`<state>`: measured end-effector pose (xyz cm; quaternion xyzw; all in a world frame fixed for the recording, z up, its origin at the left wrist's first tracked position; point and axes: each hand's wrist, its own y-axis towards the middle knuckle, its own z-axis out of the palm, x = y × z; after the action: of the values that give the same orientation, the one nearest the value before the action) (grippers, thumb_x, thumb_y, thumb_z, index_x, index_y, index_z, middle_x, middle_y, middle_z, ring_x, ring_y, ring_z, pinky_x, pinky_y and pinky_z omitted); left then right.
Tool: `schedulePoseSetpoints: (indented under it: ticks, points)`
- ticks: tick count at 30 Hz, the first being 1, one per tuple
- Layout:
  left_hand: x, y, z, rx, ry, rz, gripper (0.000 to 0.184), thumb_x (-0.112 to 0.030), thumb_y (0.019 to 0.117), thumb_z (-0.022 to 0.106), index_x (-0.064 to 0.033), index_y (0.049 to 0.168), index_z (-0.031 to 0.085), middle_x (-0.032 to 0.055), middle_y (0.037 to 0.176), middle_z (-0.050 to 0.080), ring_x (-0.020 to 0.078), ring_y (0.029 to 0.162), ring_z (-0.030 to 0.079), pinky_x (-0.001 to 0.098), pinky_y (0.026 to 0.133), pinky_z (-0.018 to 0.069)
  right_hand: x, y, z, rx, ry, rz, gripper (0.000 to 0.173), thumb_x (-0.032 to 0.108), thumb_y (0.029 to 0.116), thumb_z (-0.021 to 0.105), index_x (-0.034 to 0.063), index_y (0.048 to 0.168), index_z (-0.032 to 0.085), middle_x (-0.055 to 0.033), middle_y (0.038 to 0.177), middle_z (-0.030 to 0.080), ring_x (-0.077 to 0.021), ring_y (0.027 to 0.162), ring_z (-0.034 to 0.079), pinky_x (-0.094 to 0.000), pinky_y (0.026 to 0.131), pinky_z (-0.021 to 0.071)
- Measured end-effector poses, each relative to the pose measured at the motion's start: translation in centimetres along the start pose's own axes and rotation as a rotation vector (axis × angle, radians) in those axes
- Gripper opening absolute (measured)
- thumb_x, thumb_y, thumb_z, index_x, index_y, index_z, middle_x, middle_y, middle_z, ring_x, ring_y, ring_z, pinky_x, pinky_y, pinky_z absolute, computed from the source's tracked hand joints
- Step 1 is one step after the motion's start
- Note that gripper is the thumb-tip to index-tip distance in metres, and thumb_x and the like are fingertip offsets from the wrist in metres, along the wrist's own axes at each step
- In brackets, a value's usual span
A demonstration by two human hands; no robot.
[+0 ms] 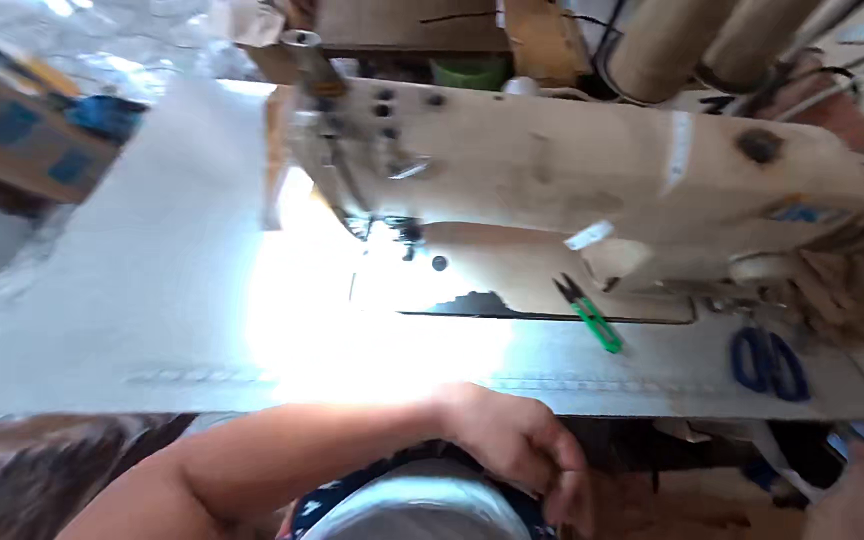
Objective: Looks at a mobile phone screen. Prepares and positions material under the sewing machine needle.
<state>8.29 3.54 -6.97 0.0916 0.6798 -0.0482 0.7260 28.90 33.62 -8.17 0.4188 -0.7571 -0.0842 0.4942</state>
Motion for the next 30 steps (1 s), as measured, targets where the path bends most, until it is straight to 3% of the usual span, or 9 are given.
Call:
schedulePoseSetpoints:
  ticks: [2,6,11,15,19,22,24,27,30]
  points:
    - [-1.7,-7.3,-1.7,-0.127,0.127,-0.037,0.026,-0.001,0.1002,0.045,0.0027,0.097,0.070,0.0063,0.099,0.076,0.0083,0.089,0.071,0.0300,0.084,0.0589,3.0,-1.8,3.6,0.202,0.062,-0.185,0.035,0.011,0.1069,0.049,-0.0136,0.130,0.056,-0.0199,0.133,0.062,-0.0109,0.126,0.058,-0.0251,0.104,0.0495]
    - [-7.7,-21.0,-5.7,-0.669,0.569,-0.411,0.032,0.000,0.0965,0.040,-0.0043,0.089,0.071,-0.0037,0.089,0.072,0.0008,0.082,0.065,0.0230,0.078,0.0557,8.3,-2.9,12.3,0.332,-0.084,-0.334,0.032,0.021,0.1007,0.056,0.0003,0.119,0.072,-0.0230,0.125,0.069,-0.0374,0.119,0.064,-0.0485,0.101,0.0518]
    - [-8.8,-26.0,-14.0,-1.177,1.204,-0.471,0.029,0.002,0.1037,0.043,-0.0004,0.116,0.069,0.0182,0.116,0.071,0.0315,0.109,0.068,0.0544,0.099,0.0526,10.7,-1.7,16.7,0.414,-0.312,-0.208,0.036,0.027,0.0990,0.063,0.0043,0.126,0.071,-0.0238,0.130,0.066,-0.0497,0.118,0.061,-0.0706,0.089,0.0470]
    - [-4.4,-26.6,-21.4,-1.104,1.311,-0.454,0.039,0.002,0.1036,0.043,-0.0024,0.138,0.060,0.0212,0.146,0.056,0.0387,0.135,0.054,0.0549,0.114,0.0423,10.9,-2.5,17.2,0.358,-0.381,-0.235,0.030,0.022,0.1005,0.061,0.0045,0.123,0.073,-0.0238,0.123,0.068,-0.0487,0.114,0.063,-0.0683,0.088,0.0488]
    - [-1.6,-25.9,-19.4,-1.045,1.356,-0.895,0.045,-0.006,0.1006,0.056,0.0021,0.145,0.052,0.0244,0.152,0.048,0.0445,0.144,0.042,0.0592,0.117,0.0364,10.8,-2.8,17.3,0.293,-0.374,-0.220,0.028,0.013,0.0996,0.060,0.0021,0.122,0.072,-0.0271,0.123,0.067,-0.0494,0.114,0.063,-0.0640,0.091,0.0515]
    - [-5.2,-22.3,-10.5,-1.002,1.127,-1.416,0.045,-0.017,0.0927,0.070,0.0095,0.128,0.058,0.0306,0.129,0.059,0.0506,0.119,0.059,0.0650,0.091,0.0526,10.9,-3.0,17.5,0.293,-0.393,-0.185,0.031,0.014,0.0998,0.061,-0.0004,0.126,0.070,-0.0287,0.126,0.065,-0.0505,0.116,0.062,-0.0638,0.095,0.0501]
    - [-8.2,-20.5,-6.9,-0.848,0.938,-1.611,0.028,-0.025,0.0996,0.061,0.0019,0.102,0.068,0.0235,0.106,0.069,0.0427,0.102,0.069,0.0613,0.079,0.0558,11.0,-2.9,17.6,0.302,-0.414,-0.190,0.029,0.013,0.1001,0.060,-0.0001,0.123,0.071,-0.0279,0.122,0.067,-0.0511,0.113,0.063,-0.0648,0.093,0.0497]
    - [-9.5,-20.1,-5.9,-0.818,1.144,-1.409,0.030,-0.027,0.1059,0.052,-0.0050,0.106,0.071,0.0167,0.096,0.071,0.0365,0.096,0.070,0.0545,0.077,0.0560,11.1,-2.9,17.5,0.318,-0.419,-0.198,0.027,0.013,0.1007,0.058,0.0014,0.120,0.073,-0.0268,0.118,0.068,-0.0511,0.112,0.062,-0.0648,0.092,0.0494]
    - [-3.6,-21.8,-9.2,-0.954,1.473,-0.688,0.042,-0.043,0.1008,0.055,-0.0078,0.117,0.071,0.0170,0.116,0.069,0.0371,0.118,0.063,0.0565,0.102,0.0486,11.1,-3.0,17.4,0.309,-0.405,-0.203,0.027,0.014,0.1013,0.059,0.0006,0.119,0.073,-0.0272,0.116,0.069,-0.0514,0.110,0.063,-0.0652,0.091,0.0494]
